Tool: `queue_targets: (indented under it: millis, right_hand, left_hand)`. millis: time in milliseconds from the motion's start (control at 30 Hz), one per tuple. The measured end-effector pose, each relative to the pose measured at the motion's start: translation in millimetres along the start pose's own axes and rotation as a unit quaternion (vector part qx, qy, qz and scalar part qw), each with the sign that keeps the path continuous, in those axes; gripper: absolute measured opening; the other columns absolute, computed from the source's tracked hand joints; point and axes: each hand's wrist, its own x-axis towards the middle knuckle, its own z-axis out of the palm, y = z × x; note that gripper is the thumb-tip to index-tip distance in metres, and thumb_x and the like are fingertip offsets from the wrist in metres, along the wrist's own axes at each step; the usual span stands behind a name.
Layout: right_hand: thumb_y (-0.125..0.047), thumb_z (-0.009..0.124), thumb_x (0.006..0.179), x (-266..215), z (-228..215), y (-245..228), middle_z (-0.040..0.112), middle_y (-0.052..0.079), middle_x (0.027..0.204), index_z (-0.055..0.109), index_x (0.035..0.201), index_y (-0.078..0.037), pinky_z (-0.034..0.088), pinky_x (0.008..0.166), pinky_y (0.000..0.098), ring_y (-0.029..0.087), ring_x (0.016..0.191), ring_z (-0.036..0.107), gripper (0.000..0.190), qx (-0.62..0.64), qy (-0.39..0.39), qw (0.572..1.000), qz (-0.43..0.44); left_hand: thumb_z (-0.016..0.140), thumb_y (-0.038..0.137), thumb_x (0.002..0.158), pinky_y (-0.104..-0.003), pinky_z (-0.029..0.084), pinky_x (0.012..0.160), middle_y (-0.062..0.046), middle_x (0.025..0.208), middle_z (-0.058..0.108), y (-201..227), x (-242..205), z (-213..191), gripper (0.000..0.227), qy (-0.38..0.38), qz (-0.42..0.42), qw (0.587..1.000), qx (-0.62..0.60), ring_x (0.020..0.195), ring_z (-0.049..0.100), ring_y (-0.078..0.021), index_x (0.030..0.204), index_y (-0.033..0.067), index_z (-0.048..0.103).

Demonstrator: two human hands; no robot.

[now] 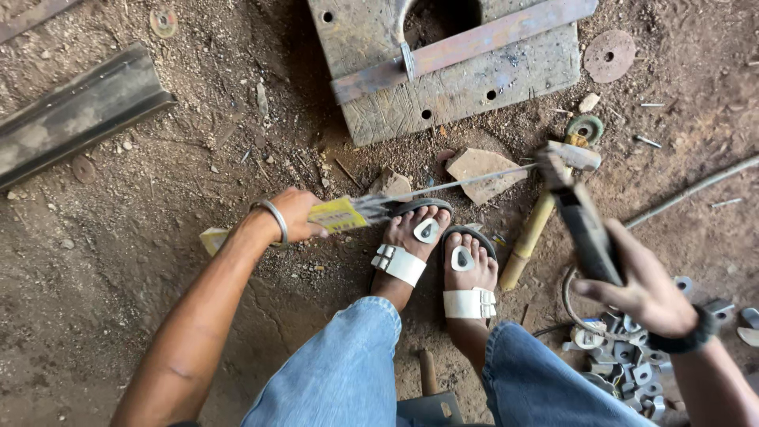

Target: The person welds small metal brackets onto a square metal plate using a handheld welding torch. They repeatedly pick up brackets, position them on the plate, weld them in place, and occasionally use a hammer to adjust the pieces.

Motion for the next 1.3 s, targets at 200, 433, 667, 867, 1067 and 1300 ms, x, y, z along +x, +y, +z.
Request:
queue_targets:
  millis: [200, 433, 667, 867, 1067, 1300]
  right_hand:
    - [-0.022, 0.08, 0.075, -89.7, 0.7, 13.9, 0.066, 0.01, 0.105, 0.044, 0.137, -0.007, 0.053, 0.076, 0.0319, 0.016, 0.09, 0.063, 0.072, 0.179, 0.154, 0.971, -0.035]
    - [-0.009, 0.079, 0.076, -122.0, 54.6, 55.3, 0.065, 0.016, 0.097, 0.042, 0.129, -0.001, 0.055, 0.074, 0.0414, 0.024, 0.08, 0.067, 0.066, 0.007, 0.366, 0.926, 0.088]
    - [-0.012, 0.081, 0.077, 18.9, 126.6, 122.4, 0.065, 0.016, 0.098, 0.043, 0.129, -0.001, 0.055, 0.075, 0.0413, 0.024, 0.081, 0.067, 0.066, -0.063, 0.263, 0.947, 0.172]
    - [-0.015, 0.083, 0.077, 39.3, 150.4, 111.2, 0.066, 0.016, 0.099, 0.044, 0.128, -0.001, 0.056, 0.075, 0.0413, 0.025, 0.082, 0.068, 0.066, -0.058, 0.245, 0.949, 0.19]
    - [-0.017, 0.084, 0.078, -28.6, 185.7, 121.3, 0.066, 0.015, 0.099, 0.045, 0.128, 0.0, 0.056, 0.076, 0.0413, 0.025, 0.083, 0.068, 0.066, -0.047, 0.189, 0.96, 0.202]
    - [-0.02, 0.086, 0.078, -78.4, 148.6, 155.1, 0.066, 0.015, 0.1, 0.046, 0.128, 0.0, 0.057, 0.076, 0.0412, 0.025, 0.084, 0.069, 0.067, -0.04, 0.187, 0.958, 0.216]
  left_hand:
    - [0.077, 0.017, 0.085, -0.047, 0.058, 0.089, -0.022, 0.121, 0.069, -25.7, -55.9, 67.8, 0.05, 0.293, -0.062, 0.951, -0.082, 0.103, 0.07, -0.0374, 0.133, 0.0072, 0.065]
    - [0.058, 0.024, 0.095, -0.049, 0.052, 0.091, -0.01, 0.127, 0.065, 134.3, 4.5, 126.1, 0.035, 0.407, 0.135, 0.903, 0.023, 0.113, 0.063, -0.0323, 0.127, 0.0136, 0.059]
    - [0.049, 0.028, 0.099, -0.049, 0.05, 0.088, -0.003, 0.129, 0.062, 151.7, 104.9, 157.2, 0.027, 0.419, 0.091, 0.897, 0.109, 0.113, 0.062, -0.0274, 0.124, 0.0207, 0.057]
    - [0.061, 0.026, 0.095, -0.04, 0.052, 0.078, -0.001, 0.112, 0.064, 147.1, -11.7, 158.7, 0.021, 0.47, 0.152, 0.868, 0.055, 0.097, 0.064, -0.0208, 0.114, 0.0173, 0.061]
    - [0.073, 0.024, 0.091, -0.031, 0.053, 0.068, 0.002, 0.094, 0.066, 128.7, -354.2, 192.4, 0.018, 0.533, 0.246, 0.806, 0.074, 0.081, 0.066, -0.0142, 0.104, 0.014, 0.065]
    - [0.082, 0.021, 0.086, -0.027, 0.056, 0.061, -0.001, 0.08, 0.067, 182.1, -426.5, 102.0, 0.02, 0.568, 0.336, 0.73, 0.176, 0.07, 0.069, -0.0118, 0.093, 0.008, 0.069]
